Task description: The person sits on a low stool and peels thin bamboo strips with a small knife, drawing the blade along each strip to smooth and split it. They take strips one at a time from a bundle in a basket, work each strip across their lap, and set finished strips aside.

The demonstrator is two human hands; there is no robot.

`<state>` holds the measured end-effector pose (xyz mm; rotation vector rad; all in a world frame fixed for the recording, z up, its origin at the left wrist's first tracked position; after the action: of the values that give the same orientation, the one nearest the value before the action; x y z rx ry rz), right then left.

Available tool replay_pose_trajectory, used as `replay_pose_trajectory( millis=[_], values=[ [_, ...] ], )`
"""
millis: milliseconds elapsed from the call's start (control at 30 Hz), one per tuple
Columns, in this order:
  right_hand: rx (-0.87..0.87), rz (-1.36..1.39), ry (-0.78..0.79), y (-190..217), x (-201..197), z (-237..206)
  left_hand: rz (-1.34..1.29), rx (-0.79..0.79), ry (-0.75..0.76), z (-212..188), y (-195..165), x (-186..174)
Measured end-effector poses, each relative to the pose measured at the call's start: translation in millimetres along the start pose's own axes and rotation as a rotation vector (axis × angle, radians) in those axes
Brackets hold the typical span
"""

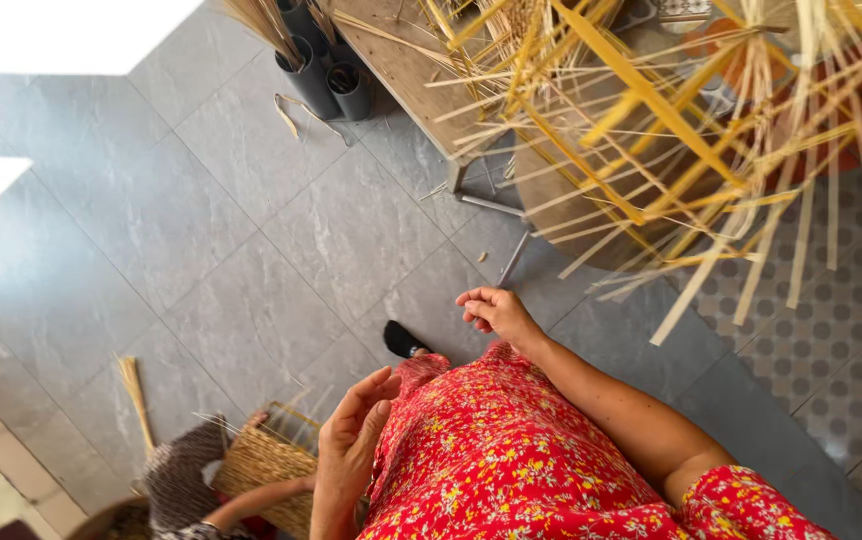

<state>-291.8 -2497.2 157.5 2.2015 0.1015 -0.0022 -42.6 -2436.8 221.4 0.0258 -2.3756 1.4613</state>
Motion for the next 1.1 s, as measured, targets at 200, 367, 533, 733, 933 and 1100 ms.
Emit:
replay_pose_trajectory(
  millis=[200,367,533,733,933,1100],
  values=[
    [0.01,0.07,-0.072,44,66,77,0.374,-0.003,0.036,88,-105,-91],
    [0.056,0.185,-0.12,76,90,137,0.361,0.028,0.116,160,-146,-115],
    [0.089,0.167,-0.144,134,94,222,0.314,-0.092,0.138,248,-162,-132],
    [0.08,0.11,-0.139,232,96,348,0.516,-0.111,0.077,362,-205,-181],
    [0.114,0.029,-0.237,308,98,487,-0.049,0.052,0.137,484,-244,-215],
    [0.138,-0.032,-0.338,323,110,593,0.249,-0.081,0.139,595,-243,-259]
  ],
)
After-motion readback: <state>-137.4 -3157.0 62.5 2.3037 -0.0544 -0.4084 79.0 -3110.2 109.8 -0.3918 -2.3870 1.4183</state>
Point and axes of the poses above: each hand's wrist, its own z-axis towards the middle knuckle, its own x-axis out of the palm, y = z × x, the point moved 10 cm from there along z, towards the middle knuckle, and after that the axes turned 9 degrees about -z, right-handed, at the moved point
